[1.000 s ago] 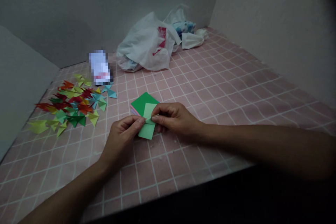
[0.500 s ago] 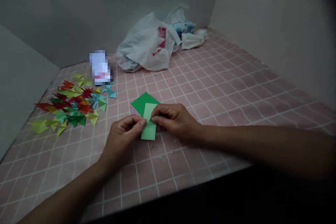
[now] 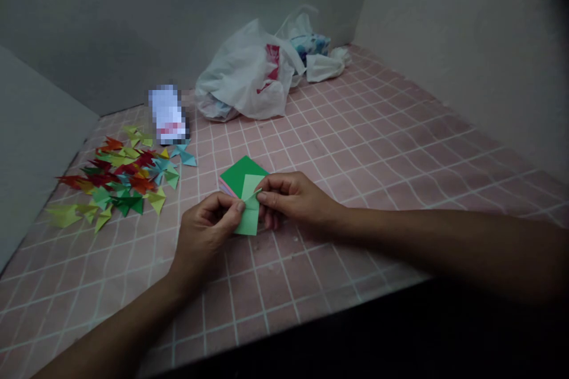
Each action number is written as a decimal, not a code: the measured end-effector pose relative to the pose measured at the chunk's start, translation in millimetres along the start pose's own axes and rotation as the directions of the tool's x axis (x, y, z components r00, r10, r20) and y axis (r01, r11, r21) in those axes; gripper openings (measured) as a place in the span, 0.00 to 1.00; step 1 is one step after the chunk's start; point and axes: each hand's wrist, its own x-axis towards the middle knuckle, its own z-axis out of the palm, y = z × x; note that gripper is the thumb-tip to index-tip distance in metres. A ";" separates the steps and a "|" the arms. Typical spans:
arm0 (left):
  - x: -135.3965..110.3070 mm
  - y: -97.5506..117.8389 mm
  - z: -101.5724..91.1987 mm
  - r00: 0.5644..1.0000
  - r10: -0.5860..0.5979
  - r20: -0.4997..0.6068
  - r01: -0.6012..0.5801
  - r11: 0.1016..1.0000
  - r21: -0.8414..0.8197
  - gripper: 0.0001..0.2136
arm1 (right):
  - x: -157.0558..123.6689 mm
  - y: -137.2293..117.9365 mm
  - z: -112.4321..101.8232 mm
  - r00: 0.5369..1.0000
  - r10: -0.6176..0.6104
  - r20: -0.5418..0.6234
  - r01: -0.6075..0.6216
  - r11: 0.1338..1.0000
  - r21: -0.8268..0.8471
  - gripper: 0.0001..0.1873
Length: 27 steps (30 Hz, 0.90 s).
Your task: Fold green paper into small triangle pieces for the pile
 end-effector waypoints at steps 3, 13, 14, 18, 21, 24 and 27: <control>-1.2 0.8 -0.2 1.000 -0.001 0.002 0.001 1.000 -0.026 0.09 | 0.2 -0.9 -0.1 1.000 0.017 0.010 -0.017 1.000 -0.013 0.10; 1.1 -4.1 -2.1 0.999 -0.045 -0.005 0.044 0.993 -0.109 0.09 | 0.4 1.3 -0.1 0.998 0.037 0.055 -0.030 0.992 -0.122 0.11; 1.4 -4.5 -1.9 0.999 -0.051 0.000 0.051 0.992 -0.114 0.09 | 0.4 1.5 0.2 0.998 0.037 0.050 -0.030 0.991 -0.127 0.11; 1.0 -2.4 -1.4 0.998 -0.068 -0.008 0.066 0.992 -0.105 0.10 | 0.1 1.3 1.2 0.998 0.034 0.047 -0.027 0.990 -0.138 0.11; -0.3 2.3 -0.5 0.998 -0.057 -0.021 0.056 0.996 -0.072 0.10 | -0.6 0.4 2.1 0.999 0.026 0.040 -0.019 0.987 -0.159 0.11; -0.8 5.7 0.7 0.999 -0.025 -0.027 0.024 0.999 -0.035 0.09 | -1.6 -0.3 2.9 0.999 0.022 0.028 -0.016 0.984 -0.180 0.11; 0.0 5.1 1.6 1.000 -0.025 -0.006 0.025 0.999 -0.036 0.09 | -2.6 -1.1 3.4 1.000 0.014 0.013 -0.012 0.982 -0.191 0.10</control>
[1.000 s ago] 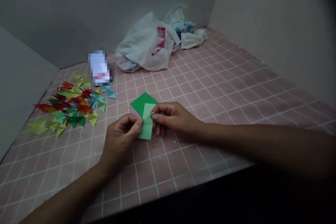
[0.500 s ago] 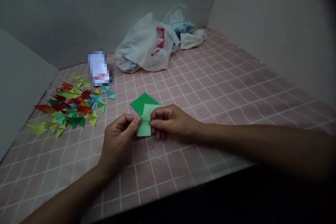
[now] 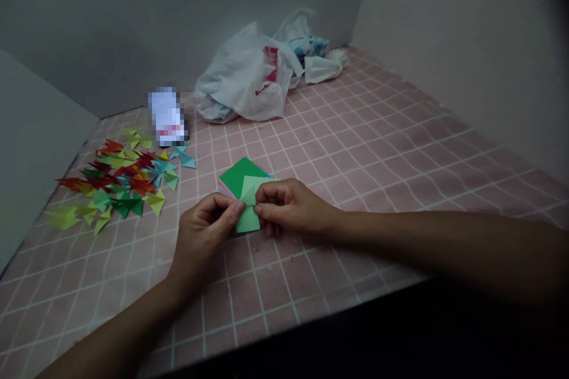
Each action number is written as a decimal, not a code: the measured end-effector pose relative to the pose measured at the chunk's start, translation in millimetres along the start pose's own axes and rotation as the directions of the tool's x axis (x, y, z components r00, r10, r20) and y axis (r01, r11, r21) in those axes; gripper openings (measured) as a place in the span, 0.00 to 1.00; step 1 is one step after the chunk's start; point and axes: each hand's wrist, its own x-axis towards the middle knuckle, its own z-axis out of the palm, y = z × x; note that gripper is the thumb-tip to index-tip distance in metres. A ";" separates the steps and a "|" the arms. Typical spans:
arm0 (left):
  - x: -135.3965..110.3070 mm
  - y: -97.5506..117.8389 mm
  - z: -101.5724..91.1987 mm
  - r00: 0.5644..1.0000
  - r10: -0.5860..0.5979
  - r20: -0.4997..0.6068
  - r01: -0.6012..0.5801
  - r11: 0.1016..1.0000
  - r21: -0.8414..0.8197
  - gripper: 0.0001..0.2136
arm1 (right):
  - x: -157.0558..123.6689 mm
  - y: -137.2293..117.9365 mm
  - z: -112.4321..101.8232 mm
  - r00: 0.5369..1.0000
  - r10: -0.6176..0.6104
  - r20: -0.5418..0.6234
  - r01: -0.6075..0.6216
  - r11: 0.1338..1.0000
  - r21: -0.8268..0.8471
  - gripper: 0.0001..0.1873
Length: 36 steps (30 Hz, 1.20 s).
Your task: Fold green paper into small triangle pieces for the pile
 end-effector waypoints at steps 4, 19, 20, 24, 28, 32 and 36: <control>1.3 -4.2 -0.4 0.999 -0.011 0.034 0.012 0.999 -0.036 0.10 | -0.6 -0.7 0.2 1.000 -0.006 -0.012 0.005 1.000 -0.029 0.10; 3.1 -9.5 5.6 0.978 0.202 -0.047 -0.206 0.972 -0.112 0.12 | -1.0 -0.3 -0.1 1.000 -0.007 -0.017 0.007 1.000 -0.004 0.10; 2.8 -9.2 5.7 0.974 0.220 -0.047 -0.223 0.971 -0.086 0.11 | -1.2 -0.8 -0.2 1.000 -0.010 -0.016 0.010 1.000 -0.004 0.10; 0.0 -8.7 4.1 0.977 0.213 -0.031 -0.213 0.977 0.010 0.06 | -1.4 -2.3 0.4 1.000 -0.013 -0.008 0.013 1.000 -0.024 0.11; -2.0 -9.4 2.4 0.969 0.245 -0.044 -0.238 0.963 0.127 0.03 | -1.5 -2.7 1.2 1.000 -0.013 -0.010 0.013 1.000 -0.022 0.11; -1.7 -8.6 4.2 0.960 0.275 -0.046 -0.266 0.954 0.139 0.03 | -2.5 -2.8 0.8 1.000 -0.026 -0.008 0.026 0.999 -0.021 0.11; -1.1 -7.3 6.1 0.956 0.292 -0.037 -0.290 0.956 0.053 0.08 | -3.1 -3.3 0.5 0.999 -0.030 -0.014 0.030 0.999 -0.021 0.10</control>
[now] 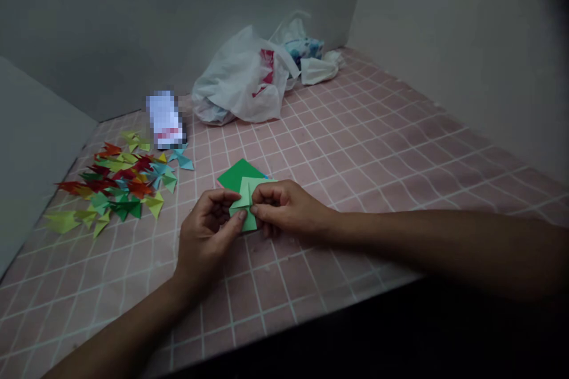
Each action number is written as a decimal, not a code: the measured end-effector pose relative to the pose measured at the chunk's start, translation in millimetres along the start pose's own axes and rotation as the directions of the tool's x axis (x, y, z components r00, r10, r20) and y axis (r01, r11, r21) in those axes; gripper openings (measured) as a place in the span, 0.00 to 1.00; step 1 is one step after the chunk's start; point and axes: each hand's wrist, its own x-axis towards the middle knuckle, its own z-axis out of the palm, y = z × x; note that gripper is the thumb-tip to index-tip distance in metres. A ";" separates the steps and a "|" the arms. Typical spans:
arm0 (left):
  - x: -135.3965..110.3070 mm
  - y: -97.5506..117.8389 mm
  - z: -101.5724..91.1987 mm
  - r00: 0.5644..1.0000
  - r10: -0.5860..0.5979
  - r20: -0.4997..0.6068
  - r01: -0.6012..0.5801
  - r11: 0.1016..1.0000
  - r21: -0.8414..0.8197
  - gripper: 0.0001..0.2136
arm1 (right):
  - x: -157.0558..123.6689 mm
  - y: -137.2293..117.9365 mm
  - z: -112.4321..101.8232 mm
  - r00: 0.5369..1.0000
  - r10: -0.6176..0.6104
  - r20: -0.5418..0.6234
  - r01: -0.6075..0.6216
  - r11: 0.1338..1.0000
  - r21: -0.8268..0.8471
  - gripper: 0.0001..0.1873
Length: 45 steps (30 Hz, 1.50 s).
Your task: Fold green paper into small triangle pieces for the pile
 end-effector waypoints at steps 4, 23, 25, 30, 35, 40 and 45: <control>-0.9 -0.3 -1.5 0.999 -0.032 -0.011 0.032 0.999 0.005 0.05 | 0.2 -0.6 0.6 1.000 0.004 0.000 -0.004 1.000 -0.010 0.11; -1.9 -2.1 -7.1 0.996 0.076 0.048 -0.083 0.981 0.175 0.03 | -0.3 -2.8 0.3 1.000 0.010 0.027 -0.009 0.999 -0.032 0.12; -1.8 -2.2 -7.0 0.995 0.084 0.059 -0.093 0.978 0.185 0.03 | -0.3 -3.4 0.5 1.000 0.014 0.028 -0.013 0.999 -0.034 0.12; -2.1 -1.3 -6.7 0.994 0.097 0.041 -0.103 0.974 0.200 0.03 | -0.3 -2.1 0.7 0.999 0.014 0.037 -0.013 1.000 -0.015 0.11; -1.4 -2.9 -6.7 0.997 0.078 0.029 -0.083 0.979 0.189 0.03 | -0.1 -0.3 0.3 0.999 0.006 0.045 -0.006 1.000 -0.009 0.11; -1.1 -1.9 -7.0 0.995 0.090 0.041 -0.097 0.976 0.195 0.03 | 0.2 -0.8 -0.2 0.998 0.015 0.055 -0.015 1.000 0.013 0.11; -2.8 0.2 -7.1 0.993 0.107 0.048 -0.114 0.971 0.212 0.03 | 0.3 -1.5 -1.3 0.995 0.019 0.094 -0.024 0.998 0.058 0.09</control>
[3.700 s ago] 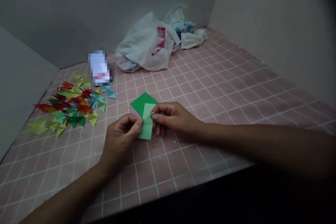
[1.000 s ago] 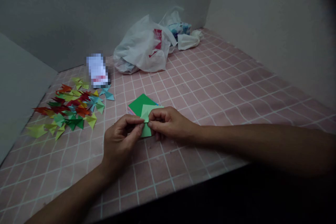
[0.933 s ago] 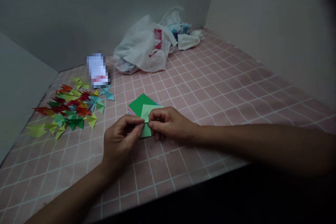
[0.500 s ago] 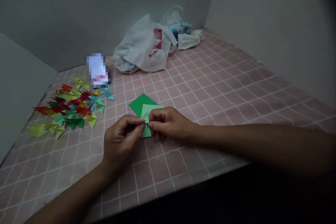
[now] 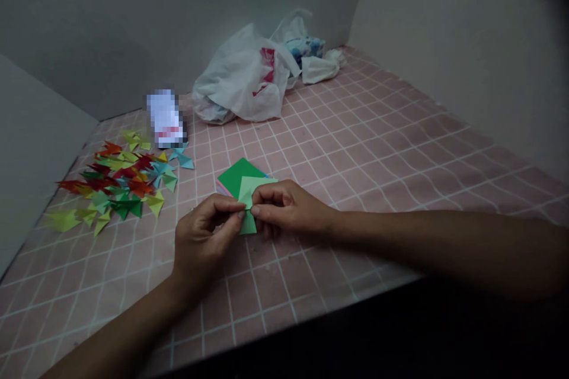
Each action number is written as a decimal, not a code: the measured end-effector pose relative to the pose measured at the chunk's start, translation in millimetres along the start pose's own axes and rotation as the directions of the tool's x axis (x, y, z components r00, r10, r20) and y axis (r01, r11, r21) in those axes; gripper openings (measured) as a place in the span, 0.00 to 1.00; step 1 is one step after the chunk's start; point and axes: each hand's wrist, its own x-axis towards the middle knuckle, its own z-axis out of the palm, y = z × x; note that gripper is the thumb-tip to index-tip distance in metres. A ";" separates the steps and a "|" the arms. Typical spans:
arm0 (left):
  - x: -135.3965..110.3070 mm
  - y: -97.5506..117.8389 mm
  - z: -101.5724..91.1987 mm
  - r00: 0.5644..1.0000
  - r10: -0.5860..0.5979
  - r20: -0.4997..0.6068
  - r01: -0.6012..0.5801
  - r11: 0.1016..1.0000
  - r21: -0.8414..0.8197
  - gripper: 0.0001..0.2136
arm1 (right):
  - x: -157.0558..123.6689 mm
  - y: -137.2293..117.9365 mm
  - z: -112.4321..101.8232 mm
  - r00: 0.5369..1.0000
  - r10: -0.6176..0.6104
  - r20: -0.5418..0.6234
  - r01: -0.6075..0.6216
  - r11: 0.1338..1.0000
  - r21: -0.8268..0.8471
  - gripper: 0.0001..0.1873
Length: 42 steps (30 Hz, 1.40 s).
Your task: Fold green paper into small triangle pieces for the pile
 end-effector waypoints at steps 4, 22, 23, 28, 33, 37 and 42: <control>-0.8 -0.9 1.0 1.000 -0.012 0.023 0.013 0.999 -0.030 0.01 | -0.2 1.1 0.8 0.999 0.005 -0.032 -0.005 1.000 0.011 0.11; 3.2 4.8 0.6 0.946 -0.297 0.128 0.322 0.903 -0.285 0.10 | -5.5 1.4 2.9 0.993 -0.099 -0.067 0.093 0.992 -0.080 0.13; 3.7 4.2 0.3 0.947 -0.293 0.130 0.319 0.904 -0.287 0.10 | -5.3 1.5 3.1 0.995 -0.085 -0.057 0.081 0.995 -0.062 0.13; 5.5 3.1 -1.0 0.958 -0.239 0.158 0.274 0.924 -0.266 0.11 | -1.1 6.8 2.3 0.998 -0.058 -0.027 0.059 0.997 0.053 0.13; 3.6 6.9 0.3 0.918 -0.258 0.301 0.337 0.907 -0.250 0.10 | -1.4 7.6 0.9 0.998 -0.045 -0.034 0.047 0.997 0.061 0.14; 5.3 8.2 -0.2 0.887 -0.291 0.357 0.401 0.871 -0.286 0.10 | -5.2 0.7 1.0 0.994 -0.081 -0.073 0.075 0.994 -0.074 0.14; 6.4 5.8 -1.7 0.868 -0.323 0.378 0.451 0.830 -0.327 0.13 | -5.9 -3.9 0.6 0.989 -0.104 -0.105 0.083 0.978 -0.189 0.15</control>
